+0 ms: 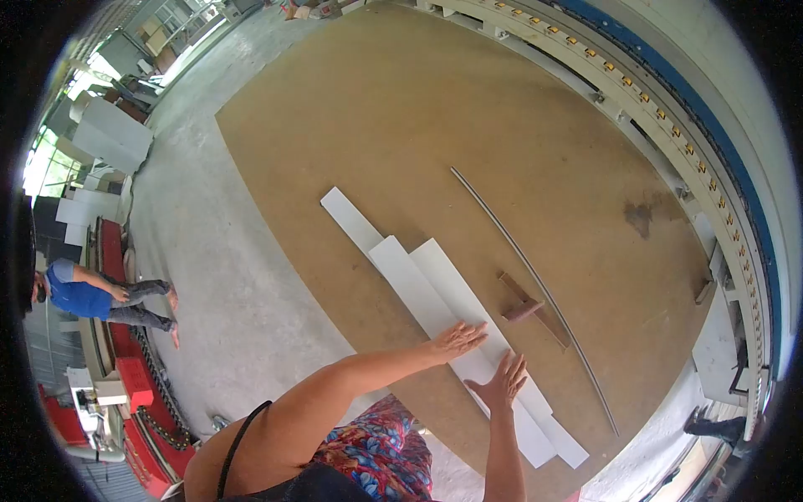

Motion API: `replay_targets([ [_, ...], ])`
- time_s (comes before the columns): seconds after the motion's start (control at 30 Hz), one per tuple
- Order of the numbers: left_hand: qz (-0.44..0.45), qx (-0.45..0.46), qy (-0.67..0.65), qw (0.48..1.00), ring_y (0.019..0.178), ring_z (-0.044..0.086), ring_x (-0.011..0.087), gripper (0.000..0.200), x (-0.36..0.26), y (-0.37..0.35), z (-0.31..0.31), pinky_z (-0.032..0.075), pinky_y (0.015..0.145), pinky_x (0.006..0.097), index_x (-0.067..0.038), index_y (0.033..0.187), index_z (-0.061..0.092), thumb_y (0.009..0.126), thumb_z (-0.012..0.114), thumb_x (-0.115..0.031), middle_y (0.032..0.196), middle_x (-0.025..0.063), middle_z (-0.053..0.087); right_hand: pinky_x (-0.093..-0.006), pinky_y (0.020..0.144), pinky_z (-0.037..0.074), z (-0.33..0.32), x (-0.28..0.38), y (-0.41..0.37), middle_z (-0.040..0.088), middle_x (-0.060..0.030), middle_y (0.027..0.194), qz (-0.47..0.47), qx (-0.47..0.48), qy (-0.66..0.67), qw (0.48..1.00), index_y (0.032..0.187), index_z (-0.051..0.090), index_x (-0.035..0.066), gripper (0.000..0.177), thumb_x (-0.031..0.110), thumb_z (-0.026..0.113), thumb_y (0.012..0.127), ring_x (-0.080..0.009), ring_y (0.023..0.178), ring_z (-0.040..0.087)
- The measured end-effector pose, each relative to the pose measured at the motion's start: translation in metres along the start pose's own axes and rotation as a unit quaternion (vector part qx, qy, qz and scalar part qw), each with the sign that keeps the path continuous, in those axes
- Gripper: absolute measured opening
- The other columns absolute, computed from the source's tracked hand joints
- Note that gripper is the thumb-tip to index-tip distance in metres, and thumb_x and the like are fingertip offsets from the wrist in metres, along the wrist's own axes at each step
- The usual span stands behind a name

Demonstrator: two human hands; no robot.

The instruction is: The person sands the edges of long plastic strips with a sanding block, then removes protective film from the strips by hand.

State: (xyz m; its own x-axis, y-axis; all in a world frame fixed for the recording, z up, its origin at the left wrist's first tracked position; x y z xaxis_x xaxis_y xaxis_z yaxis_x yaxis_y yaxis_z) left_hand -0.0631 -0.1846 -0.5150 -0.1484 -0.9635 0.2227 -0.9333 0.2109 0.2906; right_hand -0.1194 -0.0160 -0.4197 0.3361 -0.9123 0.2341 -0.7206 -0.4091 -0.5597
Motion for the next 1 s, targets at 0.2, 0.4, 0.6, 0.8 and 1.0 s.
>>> replay_targets([
  [0.2, 0.033, 0.093, -0.059, 0.993, 0.125, 0.033, 0.0224, 0.05, 0.007, 0.004, -0.006, 0.031, 0.098, 0.0406, -0.012, 0.136, 0.041, 0.087, 0.045, -0.023, 0.146, 0.0132, 0.029, -0.061, 0.108, 0.01, -0.008, 0.005, -0.007, -0.004, -0.0282, 0.15, -0.013, 0.077, -0.108, 0.991, 0.147, -0.003, 0.01, 0.141, 0.052, 0.086, 0.047, -0.045, 0.139, -0.005],
  [0.4, 0.032, 0.083, -0.051, 0.995, 0.122, 0.035, 0.0216, 0.047, 0.012, 0.007, -0.014, 0.032, 0.097, 0.0406, -0.012, 0.134, 0.042, 0.088, 0.044, -0.022, 0.144, 0.0095, 0.032, -0.0569, 0.108, 0.019, -0.007, 0.003, -0.004, 0.006, -0.0273, 0.148, -0.038, 0.037, -0.12, 0.991, 0.148, 0.004, 0.014, 0.134, 0.045, 0.088, 0.048, -0.0454, 0.137, 0.008],
  [0.6, 0.006, 0.119, -0.035, 0.992, 0.122, 0.034, 0.0225, 0.05, 0.002, 0.01, -0.008, 0.03, 0.1, 0.0449, -0.012, 0.137, 0.039, 0.088, 0.044, -0.022, 0.144, 0.0059, 0.032, -0.052, 0.104, 0.029, -0.012, -0.024, 0.008, 0.021, -0.0228, 0.142, -0.096, -0.02, -0.071, 0.993, 0.146, 0.018, 0.017, 0.12, 0.037, 0.088, 0.051, -0.0419, 0.13, 0.026],
  [0.8, -0.024, 0.199, -0.123, 0.972, 0.133, 0.026, 0.0278, 0.059, 0.006, 0.015, -0.022, 0.022, 0.109, 0.0529, -0.011, 0.142, 0.029, 0.086, 0.047, -0.017, 0.148, 0.0108, 0.025, -0.0534, 0.104, 0.028, -0.009, -0.028, 0.007, 0.022, -0.0208, 0.143, -0.102, -0.055, -0.082, 0.99, 0.146, 0.017, 0.014, 0.12, 0.034, 0.088, 0.051, -0.0402, 0.131, 0.025],
  [1.0, -0.039, 0.244, -0.124, 0.961, 0.139, 0.019, 0.0327, 0.062, 0.001, 0.012, -0.076, 0.018, 0.11, 0.0545, -0.009, 0.145, 0.024, 0.087, 0.047, -0.017, 0.151, 0.0178, 0.016, -0.0562, 0.109, 0.018, -0.004, -0.016, -0.026, 0.008, -0.0189, 0.152, -0.074, -0.072, -0.053, 0.993, 0.147, 0.017, 0.013, 0.111, 0.038, 0.082, 0.06, -0.038, 0.14, 0.008],
])
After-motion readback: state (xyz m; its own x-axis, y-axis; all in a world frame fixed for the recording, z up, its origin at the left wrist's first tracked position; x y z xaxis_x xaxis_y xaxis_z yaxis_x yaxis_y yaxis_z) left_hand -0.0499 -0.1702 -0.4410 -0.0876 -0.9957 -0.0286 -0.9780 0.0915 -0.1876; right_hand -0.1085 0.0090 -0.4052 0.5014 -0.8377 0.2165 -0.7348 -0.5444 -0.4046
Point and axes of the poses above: each hand's wrist, its own y-axis towards the middle knuckle, its own z-axis out of the palm, x = y × z, the point moved 1 cm from there along y, towards the middle knuckle
